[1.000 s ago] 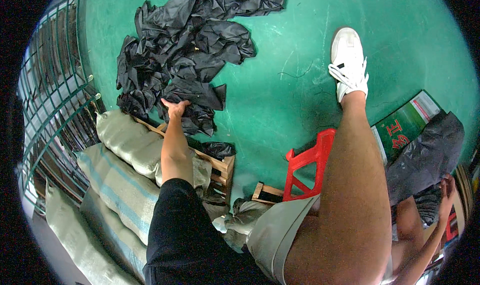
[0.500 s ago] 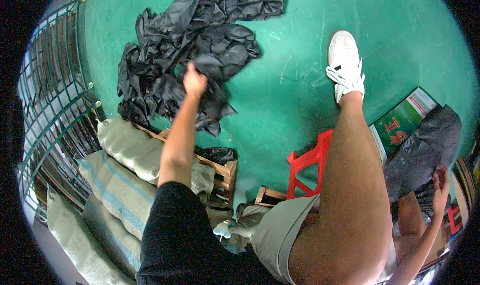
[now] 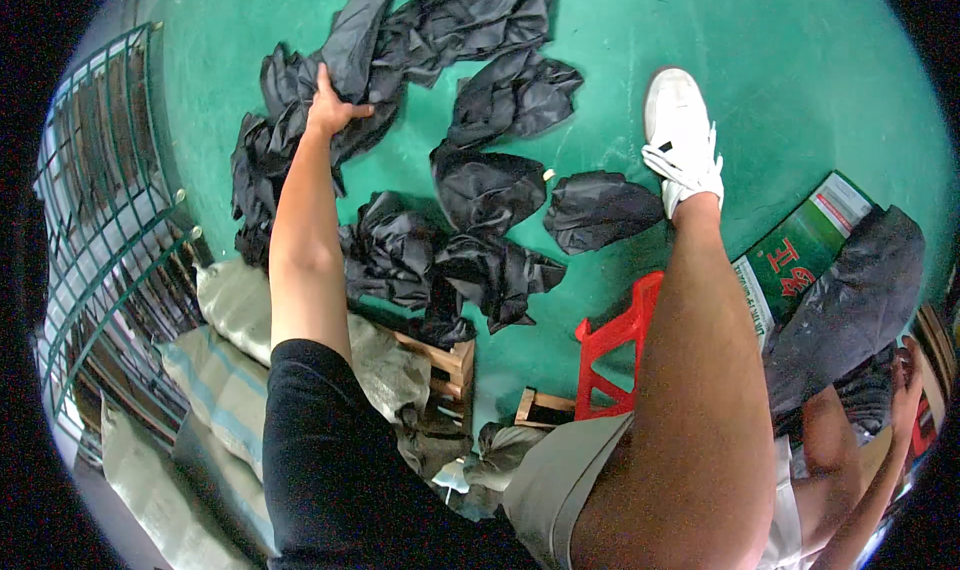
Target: Inspect and fold black fabric covers while sitting on a stool in a warehouse.
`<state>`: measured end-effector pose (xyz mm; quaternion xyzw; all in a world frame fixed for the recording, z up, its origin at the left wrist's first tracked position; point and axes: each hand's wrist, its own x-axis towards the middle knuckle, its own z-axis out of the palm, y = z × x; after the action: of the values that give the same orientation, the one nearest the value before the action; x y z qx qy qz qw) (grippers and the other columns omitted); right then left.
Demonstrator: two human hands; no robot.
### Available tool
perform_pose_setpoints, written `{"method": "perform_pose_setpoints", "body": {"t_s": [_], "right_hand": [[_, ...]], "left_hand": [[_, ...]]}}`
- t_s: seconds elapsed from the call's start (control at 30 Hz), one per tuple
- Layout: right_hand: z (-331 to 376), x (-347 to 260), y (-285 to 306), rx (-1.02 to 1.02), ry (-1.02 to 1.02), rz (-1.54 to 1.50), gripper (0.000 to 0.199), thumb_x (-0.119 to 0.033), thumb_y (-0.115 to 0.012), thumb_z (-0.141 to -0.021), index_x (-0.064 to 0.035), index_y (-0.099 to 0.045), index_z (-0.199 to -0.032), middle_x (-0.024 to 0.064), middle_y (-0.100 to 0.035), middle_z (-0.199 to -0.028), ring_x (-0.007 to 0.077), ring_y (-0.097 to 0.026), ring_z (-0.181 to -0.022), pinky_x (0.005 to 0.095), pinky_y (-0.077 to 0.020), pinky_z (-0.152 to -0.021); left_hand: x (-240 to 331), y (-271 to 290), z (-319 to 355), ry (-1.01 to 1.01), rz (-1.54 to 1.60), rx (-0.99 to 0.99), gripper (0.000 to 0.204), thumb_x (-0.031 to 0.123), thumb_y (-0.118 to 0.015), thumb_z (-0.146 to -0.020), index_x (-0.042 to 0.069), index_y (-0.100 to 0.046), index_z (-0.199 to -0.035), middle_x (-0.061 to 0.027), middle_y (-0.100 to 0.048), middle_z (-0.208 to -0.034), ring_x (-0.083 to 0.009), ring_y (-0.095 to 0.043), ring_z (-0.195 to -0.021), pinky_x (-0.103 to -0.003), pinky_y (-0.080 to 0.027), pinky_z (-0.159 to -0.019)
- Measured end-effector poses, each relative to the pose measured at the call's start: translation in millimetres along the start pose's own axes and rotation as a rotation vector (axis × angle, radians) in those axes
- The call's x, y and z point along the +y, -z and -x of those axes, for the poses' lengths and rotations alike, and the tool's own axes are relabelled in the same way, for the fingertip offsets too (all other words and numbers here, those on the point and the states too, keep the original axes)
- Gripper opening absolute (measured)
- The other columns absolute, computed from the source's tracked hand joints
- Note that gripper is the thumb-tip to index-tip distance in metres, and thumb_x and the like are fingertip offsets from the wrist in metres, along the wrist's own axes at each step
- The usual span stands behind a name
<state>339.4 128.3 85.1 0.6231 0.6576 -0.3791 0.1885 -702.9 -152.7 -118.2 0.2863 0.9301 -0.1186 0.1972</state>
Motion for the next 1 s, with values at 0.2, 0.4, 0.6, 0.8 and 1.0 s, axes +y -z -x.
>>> {"method": "perform_pose_setpoints", "body": {"t_s": [0.2, 0.4, 0.6, 0.8, 1.0], "right_hand": [[50, -31, -4, 0.058, -0.077, 0.003, 0.044, -0.022, -0.052, -0.1, -0.0023, -0.045, -0.139, 0.0077, -0.057, -0.111, 0.0166, -0.054, -0.103, 0.0307, -0.0423, -0.093], [26, -49, -37, -0.024, -0.074, -0.084, 0.046, -0.023, -0.055, -0.099, -0.0008, -0.045, -0.138, 0.0036, -0.055, -0.108, 0.0133, -0.051, -0.101, 0.0278, -0.0414, -0.092], [30, -71, -39, -0.061, -0.052, -0.19, 0.041, -0.02, -0.055, -0.099, 0.0013, -0.048, -0.132, 0.0025, -0.053, -0.101, 0.0121, -0.05, -0.094, 0.0261, -0.0405, -0.089], [30, -53, -35, -0.027, -0.056, -0.205, 0.038, -0.018, -0.054, -0.099, 0.0024, -0.048, -0.131, 0.0031, -0.054, -0.098, 0.0122, -0.05, -0.091, 0.0254, -0.0408, -0.087], [37, -52, -38, -0.068, -0.04, -0.223, 0.038, -0.018, -0.055, -0.099, 0.0017, -0.049, -0.131, 0.0039, -0.055, -0.1, 0.0126, -0.05, -0.091, 0.0262, -0.0417, -0.086]], "left_hand": [[92, -74, 42, -0.085, 0.078, 0.12, 0.049, 0.019, -0.067, -0.074, 0.006, -0.045, -0.116, -0.0237, -0.061, -0.113, -0.0425, -0.06, -0.105, -0.049, -0.049, -0.09], [93, -117, 220, -0.383, 0.33, -0.044, 0.053, 0.012, -0.066, -0.066, 0.003, -0.056, -0.117, -0.0229, -0.063, -0.11, -0.0422, -0.06, -0.103, -0.046, -0.05, -0.09], [101, -108, 331, -0.346, 0.927, -0.913, 0.047, 0.021, -0.076, -0.079, 0.001, -0.061, -0.12, -0.0131, -0.068, -0.099, -0.0246, -0.065, -0.097, -0.037, -0.053, -0.084], [-40, -130, 272, 0.692, 0.158, 0.364, 0.103, 0.066, -0.078, -0.062, 0.014, -0.039, -0.142, -0.0226, -0.044, -0.139, -0.0393, -0.041, -0.129, -0.052, -0.037, -0.103], [-82, -152, 234, 0.481, 0.219, -0.21, 0.091, 0.052, -0.075, -0.067, 0.009, -0.039, -0.14, -0.0293, -0.043, -0.14, -0.045, -0.044, -0.127, -0.05, -0.041, -0.102]]}}
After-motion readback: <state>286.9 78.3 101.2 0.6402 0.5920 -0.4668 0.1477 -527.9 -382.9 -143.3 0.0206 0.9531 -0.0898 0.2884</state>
